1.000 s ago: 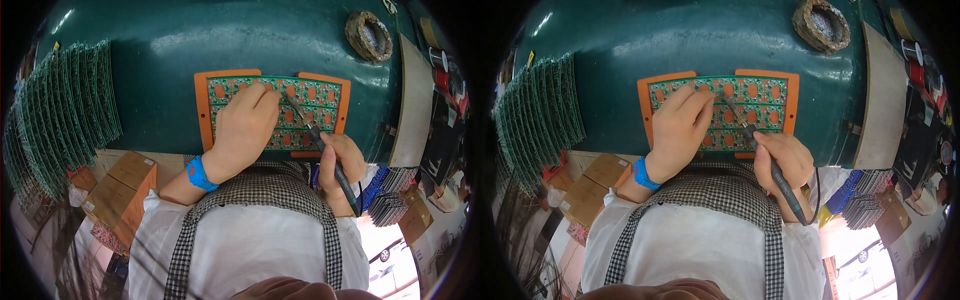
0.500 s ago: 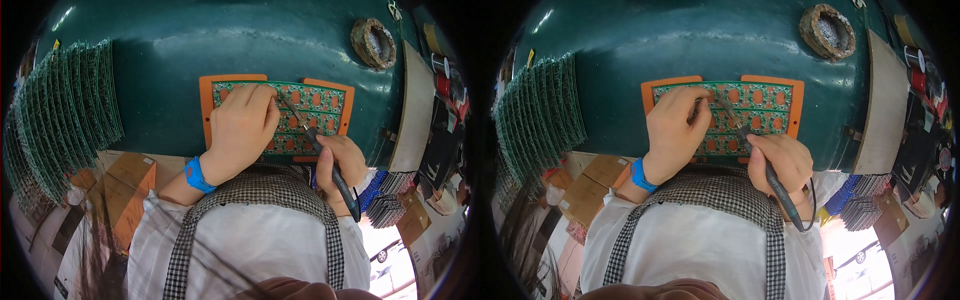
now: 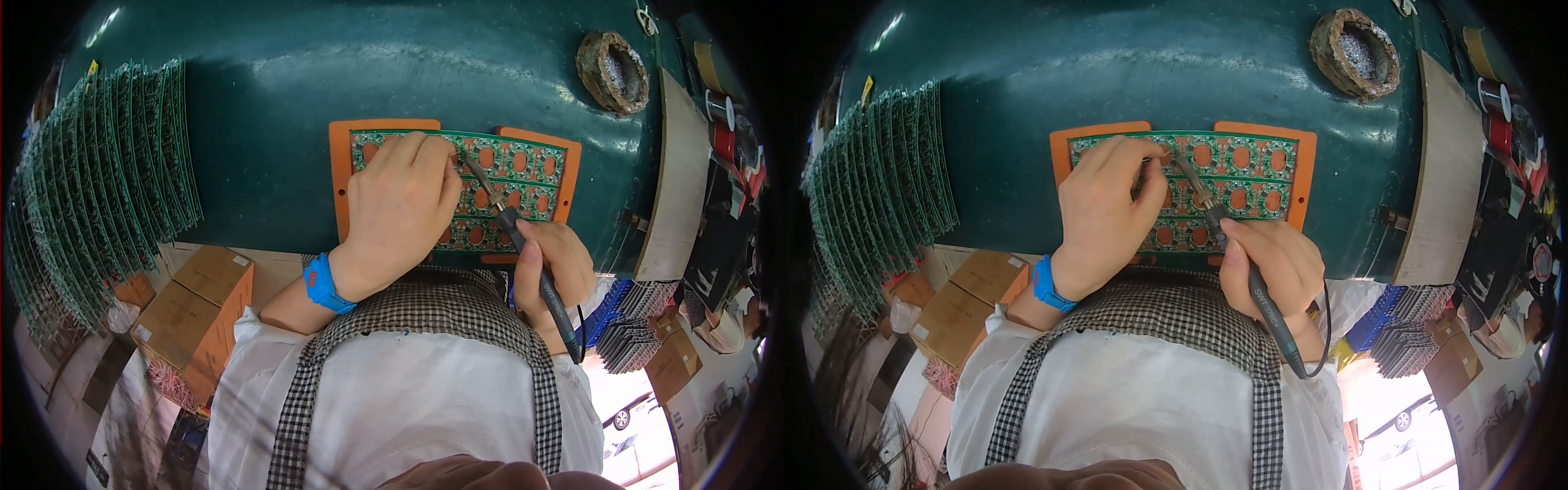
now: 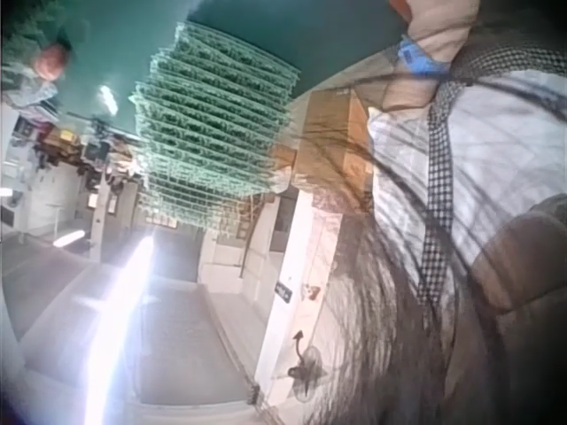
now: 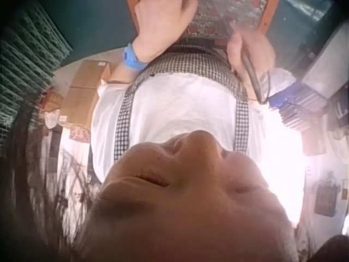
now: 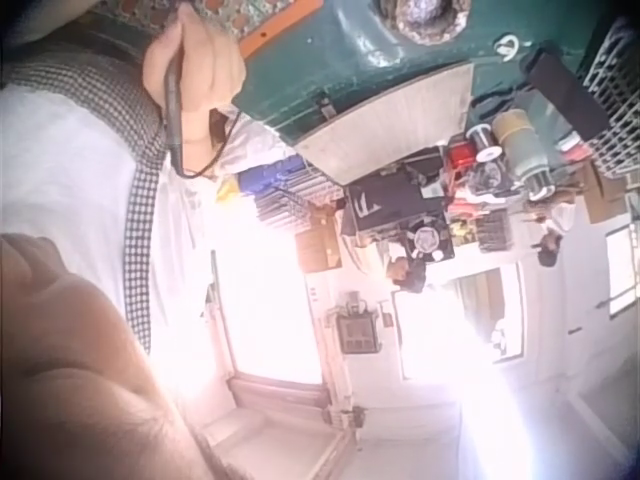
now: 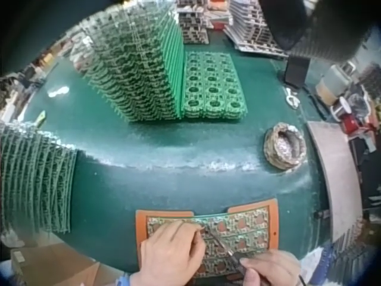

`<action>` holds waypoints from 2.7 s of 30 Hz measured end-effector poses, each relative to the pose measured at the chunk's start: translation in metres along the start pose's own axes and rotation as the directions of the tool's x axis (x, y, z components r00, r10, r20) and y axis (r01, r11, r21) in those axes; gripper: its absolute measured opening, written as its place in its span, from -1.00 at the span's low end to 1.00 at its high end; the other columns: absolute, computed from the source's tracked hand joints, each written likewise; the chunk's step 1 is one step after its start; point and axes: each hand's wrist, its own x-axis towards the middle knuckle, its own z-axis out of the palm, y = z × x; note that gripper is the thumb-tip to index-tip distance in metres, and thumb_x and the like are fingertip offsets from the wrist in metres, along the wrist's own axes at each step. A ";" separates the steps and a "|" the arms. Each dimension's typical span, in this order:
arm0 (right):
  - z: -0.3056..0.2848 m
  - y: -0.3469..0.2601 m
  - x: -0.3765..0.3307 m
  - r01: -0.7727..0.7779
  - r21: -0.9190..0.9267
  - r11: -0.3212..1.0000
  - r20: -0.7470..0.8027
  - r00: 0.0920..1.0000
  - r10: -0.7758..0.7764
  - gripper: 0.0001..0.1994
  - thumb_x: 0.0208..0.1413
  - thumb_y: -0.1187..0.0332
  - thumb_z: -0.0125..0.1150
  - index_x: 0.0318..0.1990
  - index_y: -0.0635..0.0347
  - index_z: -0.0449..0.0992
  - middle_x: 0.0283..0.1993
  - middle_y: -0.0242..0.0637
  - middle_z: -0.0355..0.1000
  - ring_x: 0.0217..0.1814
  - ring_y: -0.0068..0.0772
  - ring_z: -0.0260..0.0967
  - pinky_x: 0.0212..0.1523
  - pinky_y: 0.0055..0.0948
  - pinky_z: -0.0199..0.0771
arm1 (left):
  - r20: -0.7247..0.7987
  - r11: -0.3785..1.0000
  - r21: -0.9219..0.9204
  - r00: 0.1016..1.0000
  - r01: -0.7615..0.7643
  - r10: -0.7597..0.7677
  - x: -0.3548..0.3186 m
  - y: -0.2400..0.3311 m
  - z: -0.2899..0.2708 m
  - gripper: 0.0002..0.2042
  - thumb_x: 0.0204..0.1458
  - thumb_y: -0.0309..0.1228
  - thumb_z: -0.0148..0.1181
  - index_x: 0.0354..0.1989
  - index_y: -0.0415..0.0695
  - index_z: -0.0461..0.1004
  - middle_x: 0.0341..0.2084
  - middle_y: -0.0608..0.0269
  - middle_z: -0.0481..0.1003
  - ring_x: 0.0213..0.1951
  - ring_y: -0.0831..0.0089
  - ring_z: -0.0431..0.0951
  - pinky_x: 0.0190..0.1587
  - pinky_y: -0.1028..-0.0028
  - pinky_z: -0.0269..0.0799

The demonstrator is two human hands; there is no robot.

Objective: The person solders electronic components onto a printed circuit board using a soldering iron and solder wire.

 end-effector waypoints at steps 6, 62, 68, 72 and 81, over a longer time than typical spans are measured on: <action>0.004 0.002 -0.001 0.020 -0.001 1.000 -0.022 1.000 -0.020 -0.91 -0.13 0.57 0.17 -0.40 0.35 0.53 -0.56 -0.18 0.47 -0.61 -0.33 0.43 -0.58 -0.53 0.41 | -0.001 0.998 0.055 1.000 -0.031 0.031 0.001 0.002 0.002 -0.90 -0.11 -0.55 0.16 -0.38 -0.14 0.48 -0.47 0.21 0.48 -0.43 0.21 0.49 -0.38 0.34 0.40; 0.000 -0.018 -0.073 0.132 0.029 0.991 -0.151 0.980 -0.126 -0.89 -0.17 0.49 0.09 -0.53 0.37 0.49 -0.66 -0.20 0.40 -0.70 -0.29 0.36 -0.65 -0.45 0.37 | 0.111 0.994 -0.097 0.992 -0.056 0.067 -0.064 0.005 -0.011 -0.88 -0.12 -0.59 0.21 -0.39 -0.19 0.43 -0.45 0.23 0.40 -0.50 0.36 0.50 -0.51 0.46 0.42; 0.009 -0.023 -0.071 0.142 0.025 0.990 -0.134 0.981 -0.137 -0.89 -0.18 0.49 0.09 -0.52 0.38 0.48 -0.66 -0.19 0.41 -0.70 -0.30 0.38 -0.65 -0.45 0.38 | 0.075 0.986 -0.151 0.994 -0.068 0.080 -0.077 -0.008 -0.014 -0.87 -0.12 -0.61 0.21 -0.37 -0.21 0.43 -0.45 0.21 0.39 -0.48 0.32 0.49 -0.49 0.44 0.42; 0.012 -0.024 -0.070 0.142 0.045 0.989 -0.106 0.985 -0.137 -0.90 -0.18 0.50 0.09 -0.52 0.38 0.48 -0.65 -0.18 0.42 -0.69 -0.30 0.38 -0.64 -0.46 0.39 | 0.003 0.986 -0.093 0.991 -0.136 0.137 -0.077 -0.008 -0.015 -0.87 -0.12 -0.61 0.22 -0.37 -0.21 0.45 -0.47 0.21 0.39 -0.48 0.31 0.48 -0.49 0.42 0.40; 0.011 -0.024 -0.070 0.127 0.067 0.990 -0.077 0.990 -0.122 -0.90 -0.15 0.50 0.09 -0.51 0.39 0.48 -0.64 -0.17 0.41 -0.68 -0.29 0.38 -0.63 -0.46 0.39 | 0.090 0.986 -0.008 0.982 -0.165 0.165 -0.076 -0.008 -0.020 -0.87 -0.15 -0.55 0.26 -0.38 -0.18 0.50 -0.49 0.27 0.39 -0.48 0.34 0.47 -0.47 0.42 0.39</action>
